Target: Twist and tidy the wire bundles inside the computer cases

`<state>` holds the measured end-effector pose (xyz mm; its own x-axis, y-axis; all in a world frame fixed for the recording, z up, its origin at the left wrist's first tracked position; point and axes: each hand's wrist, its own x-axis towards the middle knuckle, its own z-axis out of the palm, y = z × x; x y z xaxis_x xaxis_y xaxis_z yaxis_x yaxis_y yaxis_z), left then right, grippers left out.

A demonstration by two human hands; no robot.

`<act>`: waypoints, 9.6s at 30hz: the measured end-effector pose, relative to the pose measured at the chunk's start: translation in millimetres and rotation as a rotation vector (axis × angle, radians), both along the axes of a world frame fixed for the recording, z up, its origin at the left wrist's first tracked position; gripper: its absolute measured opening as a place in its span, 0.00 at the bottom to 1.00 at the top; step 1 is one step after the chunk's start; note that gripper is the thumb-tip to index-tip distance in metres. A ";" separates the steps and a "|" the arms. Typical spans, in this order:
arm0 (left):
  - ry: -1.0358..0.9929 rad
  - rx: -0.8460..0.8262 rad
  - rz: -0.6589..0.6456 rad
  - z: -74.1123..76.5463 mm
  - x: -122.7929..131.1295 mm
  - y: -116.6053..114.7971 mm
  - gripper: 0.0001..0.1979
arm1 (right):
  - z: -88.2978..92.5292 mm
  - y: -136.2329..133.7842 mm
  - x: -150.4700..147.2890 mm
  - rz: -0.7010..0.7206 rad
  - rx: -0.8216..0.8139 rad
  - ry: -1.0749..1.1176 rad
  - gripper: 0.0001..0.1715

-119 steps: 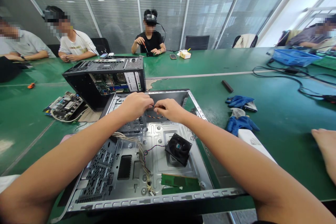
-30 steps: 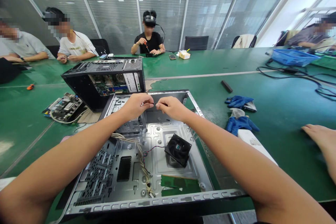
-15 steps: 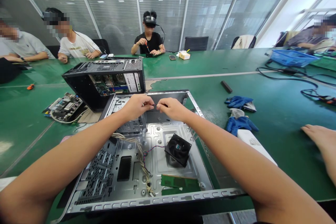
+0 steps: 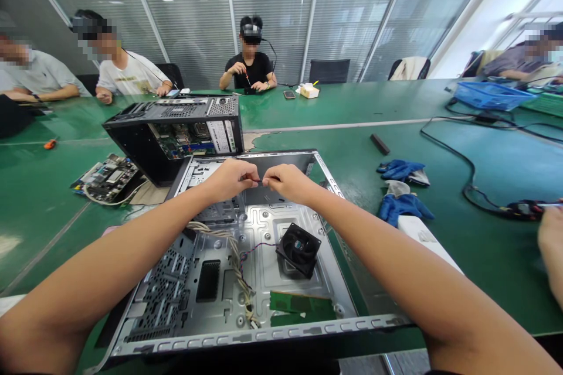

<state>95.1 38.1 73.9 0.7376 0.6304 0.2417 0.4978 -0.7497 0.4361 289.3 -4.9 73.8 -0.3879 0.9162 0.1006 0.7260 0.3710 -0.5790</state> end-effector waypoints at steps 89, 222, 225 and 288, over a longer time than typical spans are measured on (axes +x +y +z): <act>0.023 0.022 0.022 -5.2 6.1 -2.1 0.04 | -4.6 1.2 1.8 -0.032 -0.193 0.192 0.15; -0.236 -0.107 0.072 3.0 4.3 -8.6 0.06 | 4.9 -6.8 1.3 -0.014 0.279 0.153 0.08; -0.260 -0.175 0.043 2.3 4.6 -8.6 0.06 | 6.7 -8.1 1.0 -0.002 0.299 0.114 0.08; -0.162 -0.217 0.056 11.5 4.1 -10.3 0.06 | 3.8 -2.5 6.4 -0.049 0.003 0.226 0.12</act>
